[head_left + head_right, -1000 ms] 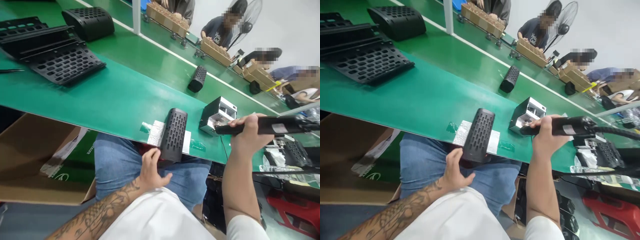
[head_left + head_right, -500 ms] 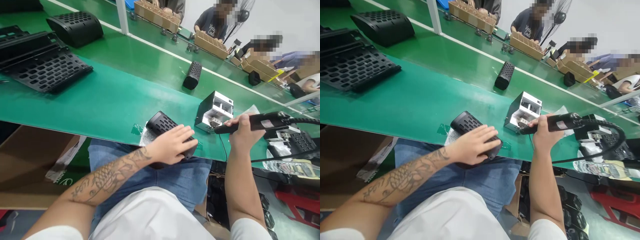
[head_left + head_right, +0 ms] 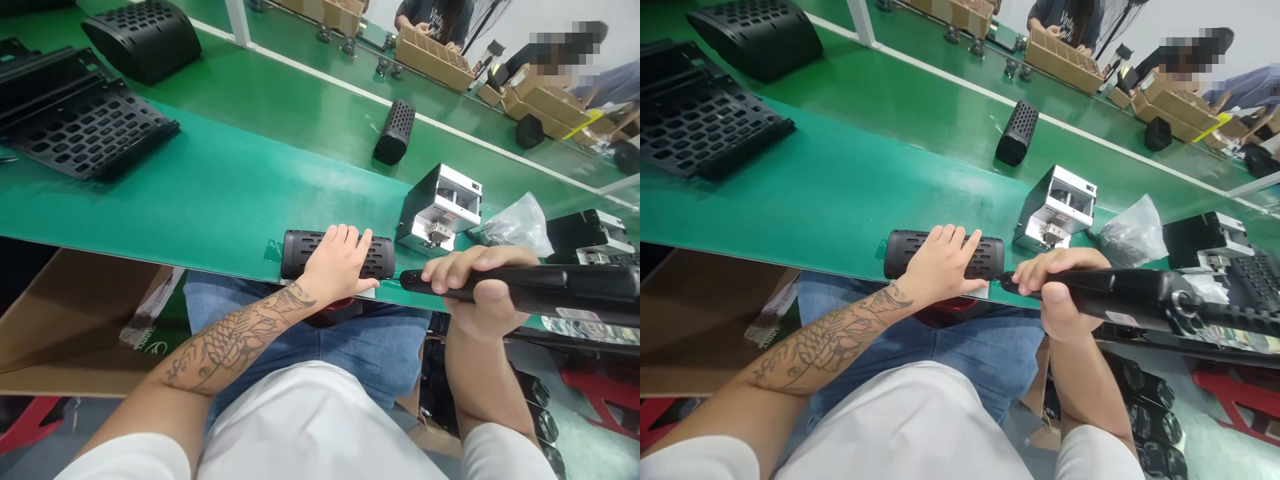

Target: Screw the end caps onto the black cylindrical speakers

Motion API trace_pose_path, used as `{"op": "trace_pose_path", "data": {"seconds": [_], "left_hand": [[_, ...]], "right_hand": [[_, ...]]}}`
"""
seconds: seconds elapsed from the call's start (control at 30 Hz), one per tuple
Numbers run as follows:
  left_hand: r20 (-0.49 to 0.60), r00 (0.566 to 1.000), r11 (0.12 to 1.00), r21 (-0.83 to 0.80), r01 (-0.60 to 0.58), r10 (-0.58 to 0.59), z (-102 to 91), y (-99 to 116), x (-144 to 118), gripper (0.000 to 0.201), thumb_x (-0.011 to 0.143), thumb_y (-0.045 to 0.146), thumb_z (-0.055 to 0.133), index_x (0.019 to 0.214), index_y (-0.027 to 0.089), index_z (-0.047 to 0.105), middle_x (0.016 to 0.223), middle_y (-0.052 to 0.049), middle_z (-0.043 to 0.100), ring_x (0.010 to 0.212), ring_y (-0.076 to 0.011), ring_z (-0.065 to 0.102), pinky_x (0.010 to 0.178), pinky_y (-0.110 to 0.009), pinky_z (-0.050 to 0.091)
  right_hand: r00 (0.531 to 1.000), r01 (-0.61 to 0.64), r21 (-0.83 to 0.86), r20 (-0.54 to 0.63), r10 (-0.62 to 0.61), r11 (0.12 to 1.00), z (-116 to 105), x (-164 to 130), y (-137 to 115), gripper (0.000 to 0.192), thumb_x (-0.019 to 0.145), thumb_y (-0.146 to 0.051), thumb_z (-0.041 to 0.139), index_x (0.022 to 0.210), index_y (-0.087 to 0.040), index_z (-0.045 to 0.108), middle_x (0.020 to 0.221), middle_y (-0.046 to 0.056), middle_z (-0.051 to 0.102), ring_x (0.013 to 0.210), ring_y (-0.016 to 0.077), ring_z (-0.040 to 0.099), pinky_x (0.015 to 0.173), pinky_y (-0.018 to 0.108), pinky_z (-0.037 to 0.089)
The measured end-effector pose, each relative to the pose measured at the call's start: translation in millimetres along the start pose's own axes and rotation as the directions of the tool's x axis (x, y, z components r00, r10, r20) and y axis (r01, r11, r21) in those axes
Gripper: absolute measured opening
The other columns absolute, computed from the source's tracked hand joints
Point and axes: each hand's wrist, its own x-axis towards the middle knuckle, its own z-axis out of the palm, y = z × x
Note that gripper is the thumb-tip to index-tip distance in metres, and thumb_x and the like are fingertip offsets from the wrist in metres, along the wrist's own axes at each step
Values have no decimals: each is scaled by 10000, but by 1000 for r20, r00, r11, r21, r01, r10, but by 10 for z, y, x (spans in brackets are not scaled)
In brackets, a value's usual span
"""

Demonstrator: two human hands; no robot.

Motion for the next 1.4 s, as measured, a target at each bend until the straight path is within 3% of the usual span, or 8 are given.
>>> {"op": "trace_pose_path", "data": {"seconds": [0.23,1.1,1.27,1.4], "left_hand": [[26,1000,1000,-10,6,-5,-37,-11,28,1068,833,711,798,1578,0,515,1269,-270,649,1158,-439,570,1047,-543,399],[31,999,1000,-5,7,-7,-24,-6,38,1083,830,696,814,1585,-12,494,1285,-276,640,1175,-441,558,1062,-545,378],[51,999,1000,7,-1,1,-45,-8,37,1076,847,717,787,1593,1,491,1266,-253,646,1168,-419,564,1059,-514,370],[81,997,1000,-2,-3,3,-67,24,53,1068,869,733,756,1596,-2,490,1264,-246,647,1163,-408,567,1056,-506,364]], "right_hand": [[998,-16,3,60,15,1000,72,-5,147,220,885,-388,891,911,-252,721,638,-48,681,464,166,638,522,366,610],[951,-128,33,289,114,991,58,14,266,173,885,-229,861,925,-249,694,664,-50,652,510,139,615,594,346,599],[960,-145,23,247,134,989,30,3,196,168,891,-290,879,969,-242,737,663,-33,672,536,161,640,613,377,611],[996,-84,-1,39,84,996,-167,172,130,172,904,-367,851,943,-249,732,635,-50,662,488,164,612,539,370,604]]}}
